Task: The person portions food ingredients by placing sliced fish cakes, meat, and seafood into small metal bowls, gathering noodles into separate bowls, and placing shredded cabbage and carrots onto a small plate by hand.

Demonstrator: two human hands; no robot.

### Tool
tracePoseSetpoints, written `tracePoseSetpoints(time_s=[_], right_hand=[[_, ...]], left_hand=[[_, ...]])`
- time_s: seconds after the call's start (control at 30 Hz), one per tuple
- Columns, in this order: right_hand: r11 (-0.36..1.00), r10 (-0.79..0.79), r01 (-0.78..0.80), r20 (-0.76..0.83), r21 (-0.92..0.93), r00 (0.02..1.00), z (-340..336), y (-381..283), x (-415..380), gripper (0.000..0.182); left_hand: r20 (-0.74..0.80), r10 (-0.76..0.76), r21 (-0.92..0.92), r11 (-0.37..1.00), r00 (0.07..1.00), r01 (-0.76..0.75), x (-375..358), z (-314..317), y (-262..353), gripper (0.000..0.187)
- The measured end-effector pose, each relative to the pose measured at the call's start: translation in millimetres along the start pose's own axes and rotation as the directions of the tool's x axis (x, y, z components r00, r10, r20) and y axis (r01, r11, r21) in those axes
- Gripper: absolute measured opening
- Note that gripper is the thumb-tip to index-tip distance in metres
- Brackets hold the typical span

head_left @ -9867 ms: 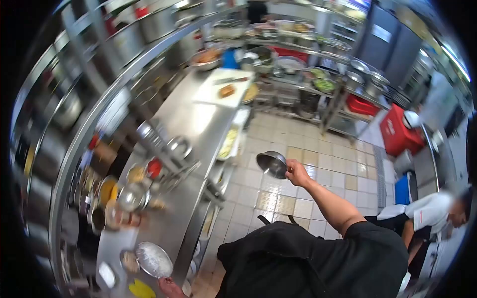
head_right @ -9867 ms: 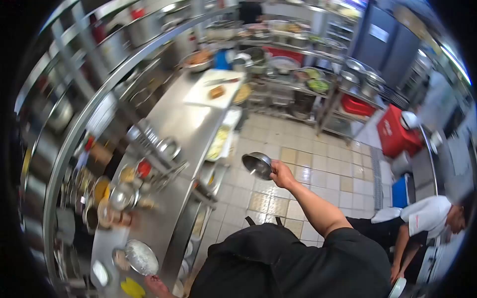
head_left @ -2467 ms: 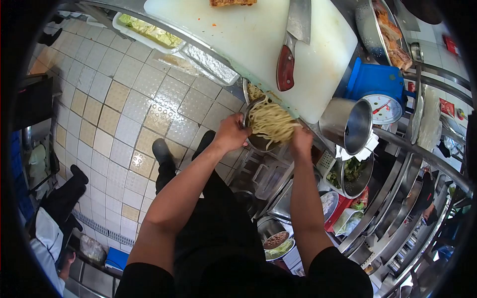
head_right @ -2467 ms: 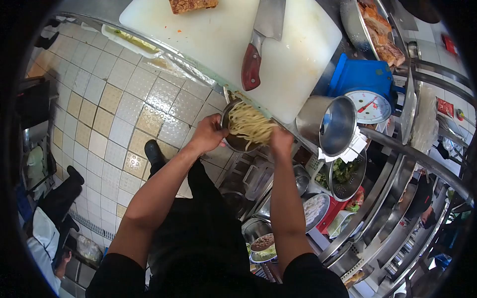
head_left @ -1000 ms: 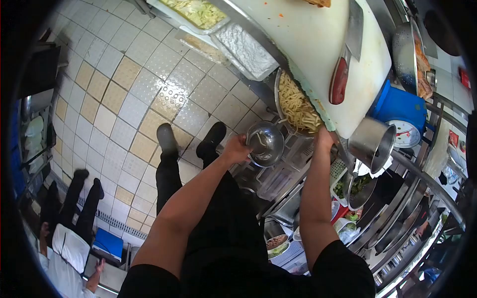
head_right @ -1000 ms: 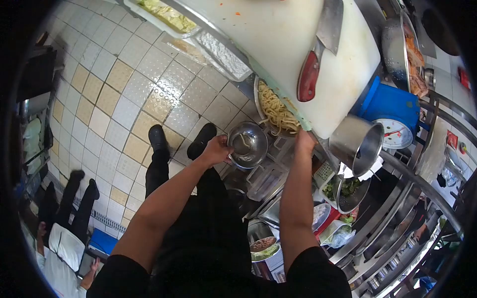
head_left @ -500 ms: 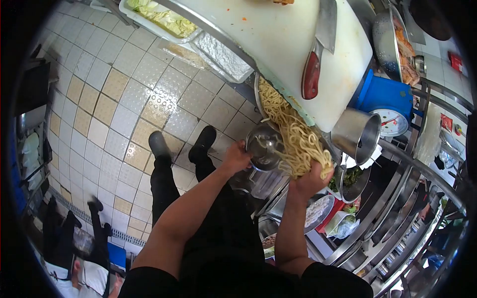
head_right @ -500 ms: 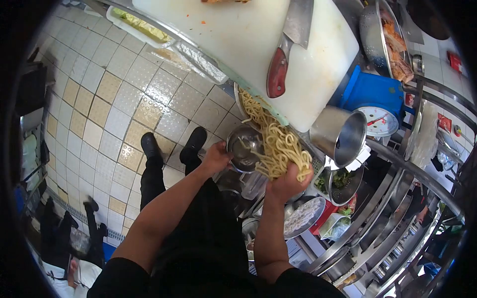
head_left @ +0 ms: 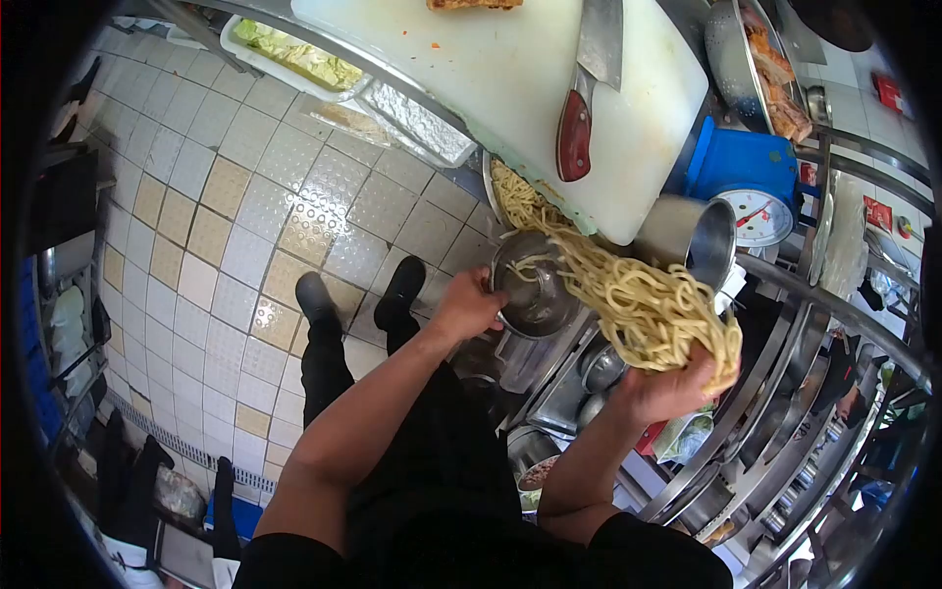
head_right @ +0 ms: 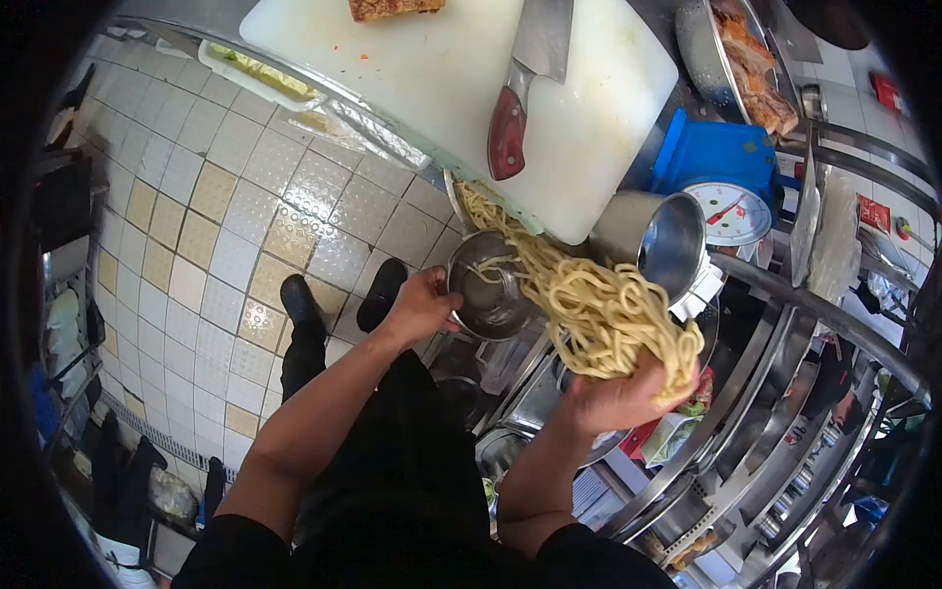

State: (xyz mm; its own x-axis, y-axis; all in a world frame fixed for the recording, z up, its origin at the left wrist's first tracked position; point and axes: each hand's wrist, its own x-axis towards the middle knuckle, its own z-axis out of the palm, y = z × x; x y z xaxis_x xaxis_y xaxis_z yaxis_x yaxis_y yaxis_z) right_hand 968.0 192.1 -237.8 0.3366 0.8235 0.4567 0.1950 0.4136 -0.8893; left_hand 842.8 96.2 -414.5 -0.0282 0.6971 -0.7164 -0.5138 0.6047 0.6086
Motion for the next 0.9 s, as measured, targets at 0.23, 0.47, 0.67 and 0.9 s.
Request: tracePoseSetpoints(time_s=[0.23,0.47,0.67,0.9], right_hand=[[0.999,0.042,-0.043,0.056,0.019,0.998,-3.4,-0.2,-8.2,0.039],[0.708,0.668,-0.664,0.075,0.240,0.740,3.8,86.9,-76.2,0.043],[0.331,0.786,-0.794,0.316,0.509,0.531,5.4,213.8,-12.1,0.043],[0.409,0.743,-0.712,0.245,0.570,0.623,33.2,246.9,64.0,0.049]], left_hand=[[-0.023,0.018,-0.038,0.999,1.000,-0.019,5.9,4.3,17.5,0.010],[-0.114,0.099,0.023,0.995,0.989,-0.097,16.3,-6.6,57.2,0.014],[-0.184,0.435,0.442,0.838,0.881,-0.321,50.7,-23.0,69.9,0.017],[-0.185,0.628,0.669,0.644,0.756,-0.371,45.5,-35.6,90.1,0.016]])
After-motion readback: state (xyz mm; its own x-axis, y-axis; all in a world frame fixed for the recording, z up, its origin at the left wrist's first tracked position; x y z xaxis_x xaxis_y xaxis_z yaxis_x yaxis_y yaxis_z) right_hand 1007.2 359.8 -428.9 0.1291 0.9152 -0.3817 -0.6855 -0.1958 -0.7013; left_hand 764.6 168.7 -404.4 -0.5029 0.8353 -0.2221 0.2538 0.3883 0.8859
